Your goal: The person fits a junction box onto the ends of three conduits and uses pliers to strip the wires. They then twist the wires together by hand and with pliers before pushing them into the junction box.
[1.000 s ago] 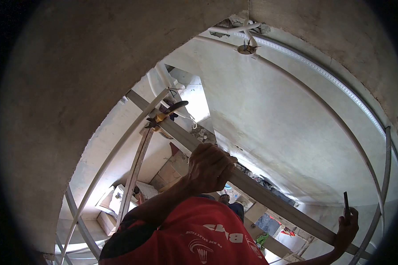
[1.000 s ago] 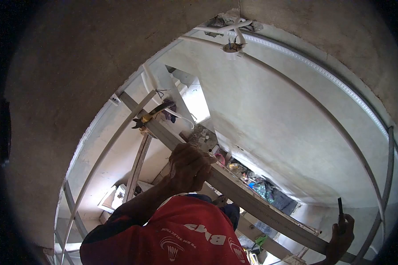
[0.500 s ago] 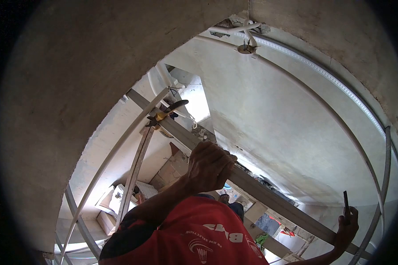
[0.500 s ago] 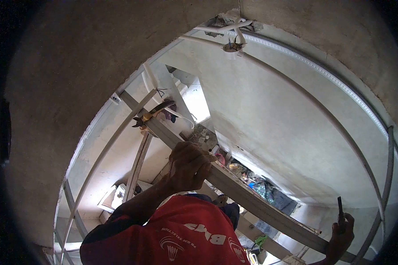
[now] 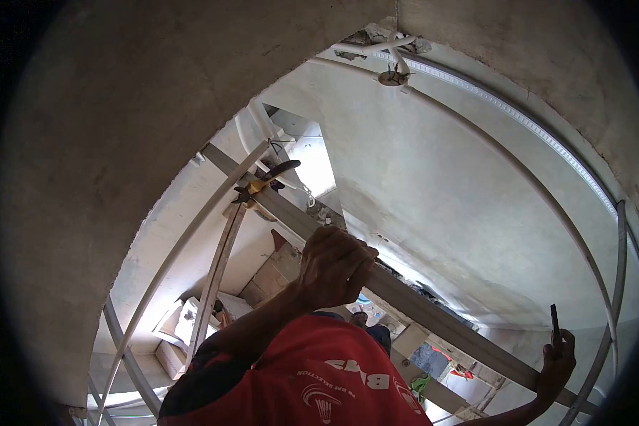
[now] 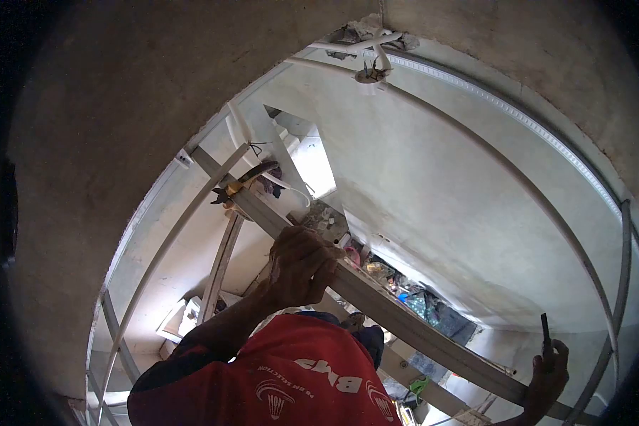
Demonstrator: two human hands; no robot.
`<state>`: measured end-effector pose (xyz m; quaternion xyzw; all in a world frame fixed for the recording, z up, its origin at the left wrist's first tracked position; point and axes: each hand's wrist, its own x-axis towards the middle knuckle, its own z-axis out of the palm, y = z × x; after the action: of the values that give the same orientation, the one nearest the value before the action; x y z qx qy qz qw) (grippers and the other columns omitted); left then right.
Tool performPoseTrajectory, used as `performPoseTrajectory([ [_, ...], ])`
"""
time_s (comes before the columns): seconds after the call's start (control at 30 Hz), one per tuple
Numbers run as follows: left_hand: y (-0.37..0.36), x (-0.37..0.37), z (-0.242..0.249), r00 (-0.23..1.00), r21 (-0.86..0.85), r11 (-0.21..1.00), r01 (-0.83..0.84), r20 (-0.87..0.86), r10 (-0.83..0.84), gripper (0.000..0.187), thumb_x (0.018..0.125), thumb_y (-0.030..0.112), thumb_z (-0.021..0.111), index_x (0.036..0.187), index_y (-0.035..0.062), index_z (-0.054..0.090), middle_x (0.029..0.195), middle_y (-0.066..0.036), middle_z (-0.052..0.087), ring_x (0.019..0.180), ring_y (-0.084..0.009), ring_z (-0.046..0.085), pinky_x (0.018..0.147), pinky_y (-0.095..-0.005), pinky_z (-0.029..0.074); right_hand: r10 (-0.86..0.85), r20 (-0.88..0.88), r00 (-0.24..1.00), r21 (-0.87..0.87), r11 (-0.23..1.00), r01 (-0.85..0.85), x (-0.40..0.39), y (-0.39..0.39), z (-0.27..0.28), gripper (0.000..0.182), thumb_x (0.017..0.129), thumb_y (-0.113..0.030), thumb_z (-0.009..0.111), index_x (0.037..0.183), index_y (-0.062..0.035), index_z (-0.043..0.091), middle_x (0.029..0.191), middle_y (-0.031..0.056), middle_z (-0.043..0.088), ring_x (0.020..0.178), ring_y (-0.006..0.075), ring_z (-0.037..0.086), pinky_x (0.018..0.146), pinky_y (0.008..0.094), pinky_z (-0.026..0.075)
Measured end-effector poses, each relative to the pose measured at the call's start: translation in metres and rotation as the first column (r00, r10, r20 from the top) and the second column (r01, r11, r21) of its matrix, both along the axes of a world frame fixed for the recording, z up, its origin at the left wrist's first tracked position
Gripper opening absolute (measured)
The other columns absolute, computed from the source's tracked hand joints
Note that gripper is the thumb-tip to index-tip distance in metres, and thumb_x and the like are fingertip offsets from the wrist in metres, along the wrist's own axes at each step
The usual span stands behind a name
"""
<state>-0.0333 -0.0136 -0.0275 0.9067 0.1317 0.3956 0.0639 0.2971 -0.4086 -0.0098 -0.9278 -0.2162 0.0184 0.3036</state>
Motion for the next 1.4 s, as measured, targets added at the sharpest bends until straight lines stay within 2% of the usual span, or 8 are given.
performPoseTrajectory([
  [0.13,0.000,0.000,0.002,1.000,-0.020,1.000,0.008,0.003,-0.008,0.010,0.085,0.015,0.067,0.090,0.0073,0.072,0.082,-0.005,0.068,0.077,-0.0217,0.064,0.078,-0.0389,0.048,0.025,0.069,0.997,-0.029,0.999,-0.024,-0.005,0.005,0.005,0.044,0.083,0.008,0.064,0.124,-0.0066,0.060,0.105,0.0162,0.074,0.097,0.0264,0.070,0.083,0.0376,0.050],
  [0.63,-0.001,-0.003,0.002,0.999,-0.026,1.000,-0.008,-0.032,0.007,0.013,0.086,0.017,0.067,0.093,0.0074,0.072,0.084,-0.006,0.070,0.079,-0.0223,0.066,0.082,-0.0391,0.049,-0.024,-0.013,1.000,-0.069,0.997,0.023,-0.009,0.011,0.013,0.042,0.083,0.008,0.064,0.123,-0.0069,0.061,0.110,0.0163,0.074,0.102,0.0265,0.071,0.085,0.0381,0.050],
  [0.7,-0.001,-0.002,0.001,1.000,-0.033,0.999,0.002,-0.015,-0.003,0.013,0.086,0.017,0.067,0.093,0.0077,0.072,0.084,-0.006,0.070,0.079,-0.0223,0.066,0.082,-0.0391,0.049,-0.005,0.035,0.999,-0.004,1.000,0.006,-0.008,0.009,0.006,0.042,0.083,0.008,0.064,0.122,-0.0067,0.061,0.106,0.0148,0.074,0.097,0.0245,0.070,0.083,0.0370,0.049],
  [0.83,0.001,0.000,-0.001,1.000,-0.035,0.999,0.011,0.014,-0.011,0.012,0.086,0.018,0.068,0.093,0.0085,0.072,0.085,-0.005,0.070,0.079,-0.0219,0.066,0.082,-0.0390,0.049,-0.012,0.009,1.000,-0.050,0.999,0.013,-0.002,0.005,0.007,0.047,0.081,0.006,0.066,0.126,-0.0060,0.060,0.108,0.0166,0.075,0.096,0.0263,0.070,0.085,0.0400,0.051],
  [1.03,-0.001,-0.002,0.000,1.000,-0.045,0.999,0.000,0.001,0.000,0.011,0.086,0.017,0.068,0.092,0.0089,0.072,0.084,-0.005,0.070,0.079,-0.0215,0.066,0.082,-0.0385,0.048,0.016,-0.018,1.000,-0.088,0.996,-0.018,-0.001,0.004,0.008,0.047,0.082,0.008,0.065,0.127,-0.0050,0.059,0.109,0.0174,0.075,0.102,0.0275,0.070,0.088,0.0393,0.051],
  [1.13,0.000,-0.002,-0.001,1.000,-0.048,0.999,0.003,-0.001,-0.003,0.011,0.086,0.017,0.068,0.092,0.0089,0.072,0.084,-0.005,0.070,0.079,-0.0210,0.066,0.081,-0.0385,0.048,-0.044,-0.047,0.998,-0.117,0.992,0.038,-0.004,0.008,0.010,0.046,0.082,0.010,0.064,0.125,-0.0046,0.060,0.111,0.0170,0.075,0.107,0.0279,0.070,0.089,0.0387,0.051],
  [1.33,0.000,-0.001,-0.001,1.000,-0.040,0.999,0.000,0.012,0.001,0.011,0.087,0.019,0.068,0.090,0.0091,0.072,0.083,-0.004,0.070,0.078,-0.0210,0.066,0.081,-0.0387,0.048,0.004,-0.022,1.000,-0.004,1.000,-0.004,-0.003,0.007,0.007,0.045,0.083,0.011,0.064,0.124,-0.0050,0.060,0.114,0.0168,0.075,0.109,0.0265,0.070,0.089,0.0379,0.052],
  [1.4,0.000,-0.001,-0.002,1.000,-0.040,0.999,0.006,0.016,-0.005,0.011,0.087,0.019,0.068,0.090,0.0091,0.072,0.083,-0.005,0.070,0.078,-0.0208,0.065,0.081,-0.0386,0.048,-0.050,-0.039,0.998,-0.133,0.990,0.045,-0.002,0.008,0.011,0.046,0.082,0.011,0.064,0.125,-0.0060,0.060,0.112,0.0170,0.075,0.106,0.0261,0.071,0.087,0.0374,0.052],
])
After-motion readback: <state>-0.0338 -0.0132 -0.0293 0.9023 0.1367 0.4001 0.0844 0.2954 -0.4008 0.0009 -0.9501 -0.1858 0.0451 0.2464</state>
